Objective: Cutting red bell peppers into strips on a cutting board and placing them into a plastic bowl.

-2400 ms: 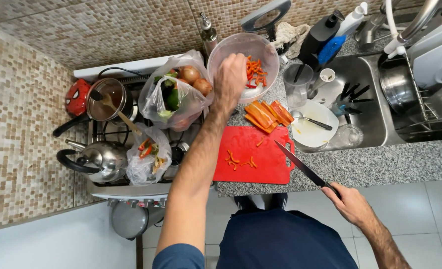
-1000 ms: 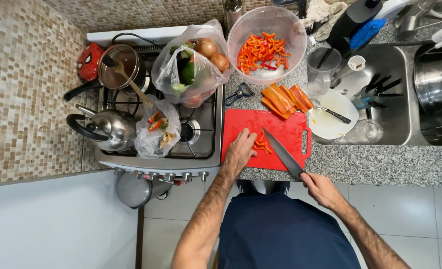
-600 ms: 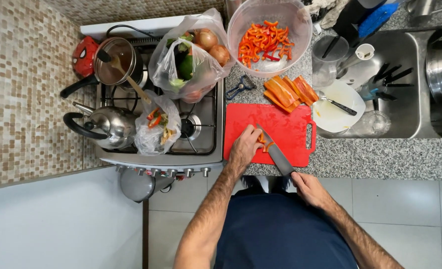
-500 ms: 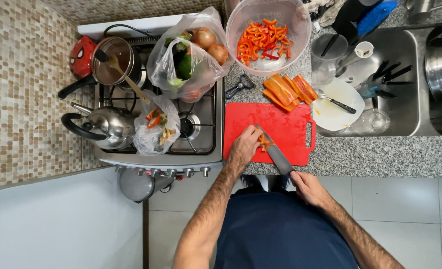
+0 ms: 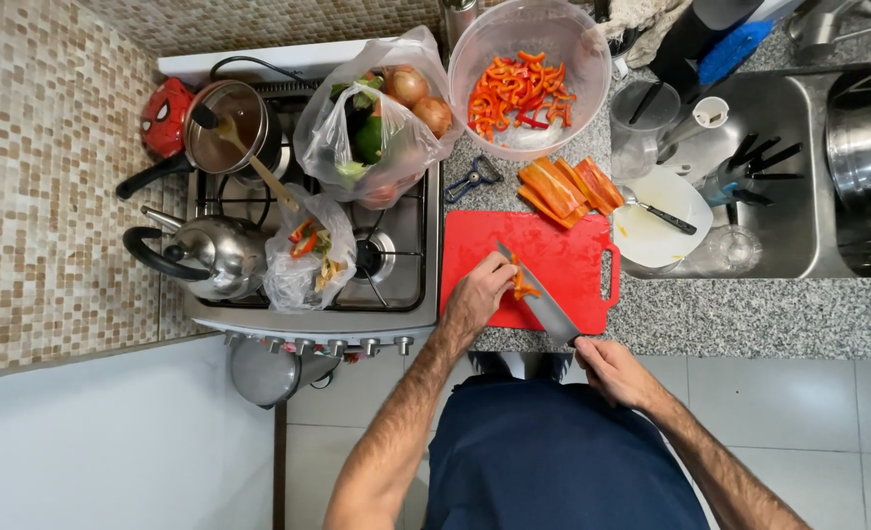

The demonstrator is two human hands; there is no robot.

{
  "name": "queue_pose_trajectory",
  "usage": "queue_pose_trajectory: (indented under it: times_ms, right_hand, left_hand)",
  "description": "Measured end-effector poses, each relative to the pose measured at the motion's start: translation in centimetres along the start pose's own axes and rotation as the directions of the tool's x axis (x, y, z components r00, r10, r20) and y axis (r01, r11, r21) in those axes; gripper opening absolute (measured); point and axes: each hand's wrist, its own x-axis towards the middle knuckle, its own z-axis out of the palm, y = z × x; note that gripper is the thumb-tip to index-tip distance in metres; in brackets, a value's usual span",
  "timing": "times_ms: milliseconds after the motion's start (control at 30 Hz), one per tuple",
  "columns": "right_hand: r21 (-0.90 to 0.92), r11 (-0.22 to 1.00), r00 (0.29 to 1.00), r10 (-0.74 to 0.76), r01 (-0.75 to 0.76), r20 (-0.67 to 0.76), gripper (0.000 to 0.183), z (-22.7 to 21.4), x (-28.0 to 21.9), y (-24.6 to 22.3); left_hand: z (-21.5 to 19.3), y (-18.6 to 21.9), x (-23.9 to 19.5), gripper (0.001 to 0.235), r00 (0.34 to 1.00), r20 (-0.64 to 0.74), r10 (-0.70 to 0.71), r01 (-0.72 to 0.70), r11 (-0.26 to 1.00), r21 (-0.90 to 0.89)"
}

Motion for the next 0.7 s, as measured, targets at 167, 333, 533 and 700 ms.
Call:
queue_pose_trajectory:
  times_ms: [167,333,533,700]
  right_hand:
    - [0.018,0.999,0.999,-0.028,0.029,-0.025,0.054,-2.4,-1.7,-7.9]
    - [-0.106,0.991,0.985,-0.092,0.077,-0.146,0.06,-8.2,2.7,-18.7]
    - [-0.623,0.756,0.888,-0.129,-0.199,-0.44,0.054,-10.1,6.1,-34.0]
    - [-0.433,0.873,0.889,0.002,-0.225,-0.458,0.061,-10.7,6.4,-35.3]
  left_hand:
    - [-3.5,1.5,4.4,0.012,0.994,-0.05,0.1,-0.098,0.994,0.041]
    - [-9.1,1.0,17.5,0.007,0.965,-0.13,0.227,-0.213,0.971,0.111]
    - [-12.7,2.4,24.4,0.034,0.93,-0.363,0.052,0.022,0.98,0.196]
    - [-8.1,0.7,24.3,0.072,0.926,-0.204,0.319,-0.174,0.836,0.52]
